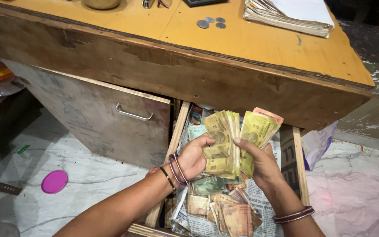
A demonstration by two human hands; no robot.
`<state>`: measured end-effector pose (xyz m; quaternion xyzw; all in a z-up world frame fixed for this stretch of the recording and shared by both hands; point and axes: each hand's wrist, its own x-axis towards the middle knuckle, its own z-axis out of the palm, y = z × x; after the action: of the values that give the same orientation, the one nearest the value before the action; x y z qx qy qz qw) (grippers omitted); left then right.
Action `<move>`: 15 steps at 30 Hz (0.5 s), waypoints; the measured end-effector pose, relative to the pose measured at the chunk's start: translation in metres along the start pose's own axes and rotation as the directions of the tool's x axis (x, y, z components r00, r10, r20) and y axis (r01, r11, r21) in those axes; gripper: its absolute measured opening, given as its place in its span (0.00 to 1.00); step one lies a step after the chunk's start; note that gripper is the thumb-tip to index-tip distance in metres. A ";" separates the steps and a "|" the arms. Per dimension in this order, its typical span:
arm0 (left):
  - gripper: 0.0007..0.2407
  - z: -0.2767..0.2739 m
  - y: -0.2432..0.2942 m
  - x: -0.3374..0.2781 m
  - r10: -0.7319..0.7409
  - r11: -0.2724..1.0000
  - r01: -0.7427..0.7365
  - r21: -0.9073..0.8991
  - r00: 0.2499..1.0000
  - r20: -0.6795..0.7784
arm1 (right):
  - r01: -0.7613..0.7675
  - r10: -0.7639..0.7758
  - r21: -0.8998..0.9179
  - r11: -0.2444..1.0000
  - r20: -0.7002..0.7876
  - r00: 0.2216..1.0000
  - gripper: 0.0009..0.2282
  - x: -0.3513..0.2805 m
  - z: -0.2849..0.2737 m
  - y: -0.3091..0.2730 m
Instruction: The person counts and organizes Indian rupee banknotes from a drawer, separating them by denomination and stacking them on the counter. The person uses a stapler to secure some stacks of notes.
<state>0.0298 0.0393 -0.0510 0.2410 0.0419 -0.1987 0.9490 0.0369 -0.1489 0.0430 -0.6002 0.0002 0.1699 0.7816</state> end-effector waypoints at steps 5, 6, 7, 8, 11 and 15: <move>0.14 0.001 0.000 -0.004 0.029 0.997 -0.025 0.067 0.998 -0.054 | 0.085 -0.090 -0.073 0.994 -0.055 0.994 0.18 -0.003 0.005 0.001; 0.14 0.002 0.001 -0.005 0.033 0.995 -0.027 0.092 0.997 -0.065 | 0.101 -0.106 -0.088 0.991 -0.060 0.993 0.18 -0.002 0.007 0.001; 0.13 0.004 0.000 -0.005 0.039 0.994 -0.032 0.103 0.998 -0.059 | 0.108 -0.115 -0.097 0.989 -0.077 0.990 0.17 -0.002 0.007 0.002; 0.13 0.005 0.000 -0.006 0.044 0.993 -0.037 0.114 0.998 -0.052 | 0.114 -0.124 -0.107 0.988 -0.094 0.988 0.17 -0.002 0.007 0.002; 0.12 0.009 0.000 -0.006 0.033 0.990 -0.029 0.141 0.999 -0.025 | 0.089 -0.098 -0.086 0.992 -0.108 0.989 0.17 -0.001 0.002 0.001; 0.14 0.016 0.005 -0.012 0.096 0.982 -0.089 0.169 0.995 -0.034 | -0.072 0.077 0.053 0.996 -0.108 0.991 0.15 0.004 -0.005 0.001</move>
<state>0.0203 0.0400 -0.0331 0.3257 0.0340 -0.1522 0.9325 0.0411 -0.1522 0.0395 -0.5889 0.0696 0.1657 0.7879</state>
